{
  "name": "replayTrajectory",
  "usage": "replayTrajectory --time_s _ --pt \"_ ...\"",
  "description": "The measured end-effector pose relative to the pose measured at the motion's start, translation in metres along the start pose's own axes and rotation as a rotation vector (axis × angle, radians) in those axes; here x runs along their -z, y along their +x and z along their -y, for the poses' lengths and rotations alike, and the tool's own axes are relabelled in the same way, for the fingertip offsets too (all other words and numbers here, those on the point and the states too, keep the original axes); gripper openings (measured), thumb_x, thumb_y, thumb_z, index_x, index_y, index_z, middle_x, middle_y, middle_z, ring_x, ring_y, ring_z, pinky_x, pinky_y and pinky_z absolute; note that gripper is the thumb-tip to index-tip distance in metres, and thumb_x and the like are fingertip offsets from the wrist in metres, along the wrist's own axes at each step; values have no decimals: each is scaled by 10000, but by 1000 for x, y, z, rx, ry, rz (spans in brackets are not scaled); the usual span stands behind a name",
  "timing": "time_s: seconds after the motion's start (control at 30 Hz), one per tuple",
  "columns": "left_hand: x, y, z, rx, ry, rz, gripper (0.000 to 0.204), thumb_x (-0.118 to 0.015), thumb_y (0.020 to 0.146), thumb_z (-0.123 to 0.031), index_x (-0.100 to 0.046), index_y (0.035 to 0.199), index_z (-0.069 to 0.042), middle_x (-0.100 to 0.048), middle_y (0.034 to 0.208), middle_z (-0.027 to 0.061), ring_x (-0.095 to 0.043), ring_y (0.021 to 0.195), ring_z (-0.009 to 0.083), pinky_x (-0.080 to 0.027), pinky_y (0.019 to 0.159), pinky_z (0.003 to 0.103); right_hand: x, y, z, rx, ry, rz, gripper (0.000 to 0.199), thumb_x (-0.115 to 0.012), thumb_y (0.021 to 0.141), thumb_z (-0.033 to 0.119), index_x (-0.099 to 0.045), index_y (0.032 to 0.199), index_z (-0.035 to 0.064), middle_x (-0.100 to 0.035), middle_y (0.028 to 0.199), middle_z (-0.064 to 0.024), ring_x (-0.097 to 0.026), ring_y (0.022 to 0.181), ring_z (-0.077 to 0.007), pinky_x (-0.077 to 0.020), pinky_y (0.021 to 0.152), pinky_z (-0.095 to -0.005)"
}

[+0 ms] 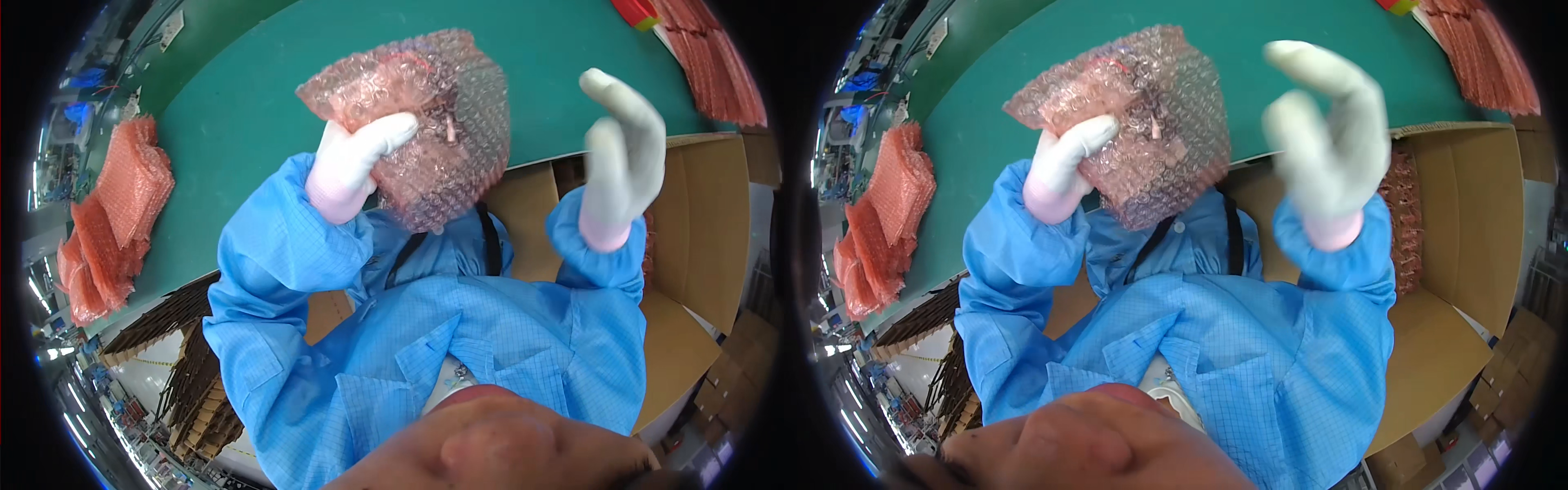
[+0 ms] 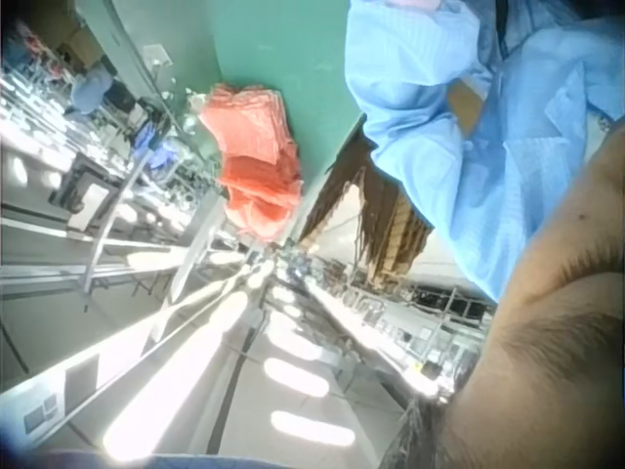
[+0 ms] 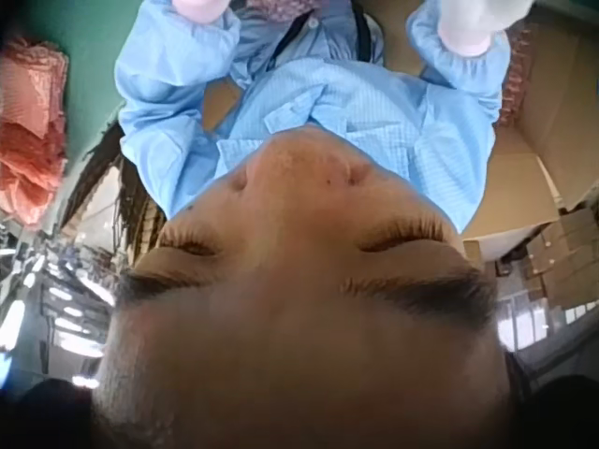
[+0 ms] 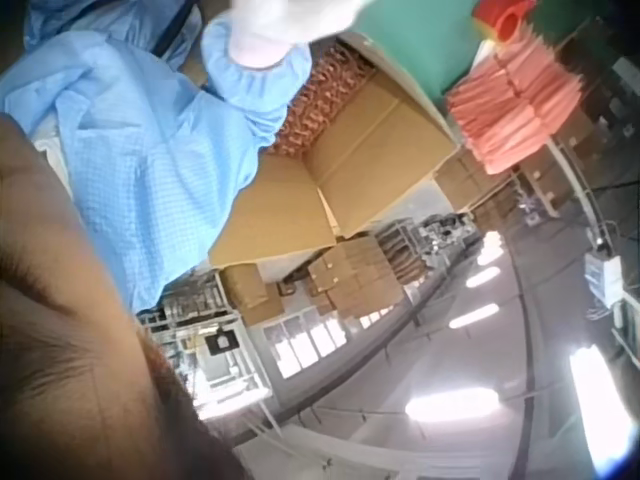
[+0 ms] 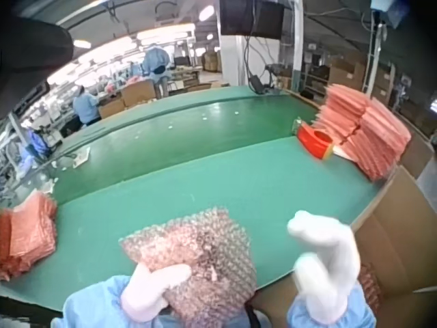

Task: Inspect, bubble-wrap, and pack circuit boards into a shipping box.

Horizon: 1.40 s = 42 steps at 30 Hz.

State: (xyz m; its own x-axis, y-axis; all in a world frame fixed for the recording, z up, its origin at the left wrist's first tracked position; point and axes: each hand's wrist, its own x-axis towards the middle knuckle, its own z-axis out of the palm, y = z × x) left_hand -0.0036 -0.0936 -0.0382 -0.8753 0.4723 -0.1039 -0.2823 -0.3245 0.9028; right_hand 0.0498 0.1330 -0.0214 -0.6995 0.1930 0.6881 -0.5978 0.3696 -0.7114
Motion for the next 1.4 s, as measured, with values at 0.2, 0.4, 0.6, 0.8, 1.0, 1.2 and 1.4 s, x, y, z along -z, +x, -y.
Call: replayTrajectory --time_s 0.2,0.4,0.6,0.8,1.0,1.2,1.4 --pt "-41 -1 -12 -94 118 118 487 -469 819 -139 -364 1270 13 -479 1212 146 -495 1084 251 -397 928 369 -45 -12 0 -102 71 188 807 -762 632 229 -358 1296 11 -389 1296 -185 -395 1196 -272 -324 993 -346" --pt "-38 2 -13 -279 307 35 526 -572 753 -109 -402 1235 18 -508 1167 147 -505 1066 248 -400 920 357 -72 -45 -26 -298 473 46 921 -825 567 210 -333 1305 -38 -402 1308 -152 -389 1205 -245 -324 999 -339" --pt "-20 40 -32 -443 601 224 620 -516 854 -244 -240 1334 34 -329 1329 246 -383 1210 330 -294 1024 415 90 -93 -24 -656 35 -316 496 -711 624 97 -534 1075 -9 -571 954 -52 -542 866 -141 -458 765 -286" --pt "11 54 -36 -216 848 122 535 -481 880 -184 -267 1329 12 -354 1327 198 -411 1192 275 -312 1018 382 251 -222 -84 -1120 -520 -749 513 -662 785 259 -500 1161 -50 -583 1040 -88 -539 882 -134 -438 758 -256" --pt "-17 72 -39 -202 987 47 518 -541 850 -140 -334 1312 -32 -407 1304 134 -461 1125 193 -373 951 303 334 -354 -214 -1588 -856 0 744 -731 713 308 -395 1255 -75 -584 1083 -155 -548 981 -206 -436 830 -307" --pt "31 59 -63 -146 1109 -83 511 -551 851 -134 -347 1307 -28 -430 1278 121 -474 1080 166 -384 905 278 309 -280 -288 -1464 -1007 791 402 -692 696 280 -627 968 -8 -646 917 -121 -590 862 -211 -471 738 -338" --pt "183 21 -161 -223 1190 -542 541 -624 821 -230 -408 1250 18 -504 1200 144 -501 1070 188 -397 903 285 279 -307 -276 -1381 -846 588 367 -487 849 300 -562 1145 96 -582 1112 -131 -553 1020 -251 -438 849 -370"
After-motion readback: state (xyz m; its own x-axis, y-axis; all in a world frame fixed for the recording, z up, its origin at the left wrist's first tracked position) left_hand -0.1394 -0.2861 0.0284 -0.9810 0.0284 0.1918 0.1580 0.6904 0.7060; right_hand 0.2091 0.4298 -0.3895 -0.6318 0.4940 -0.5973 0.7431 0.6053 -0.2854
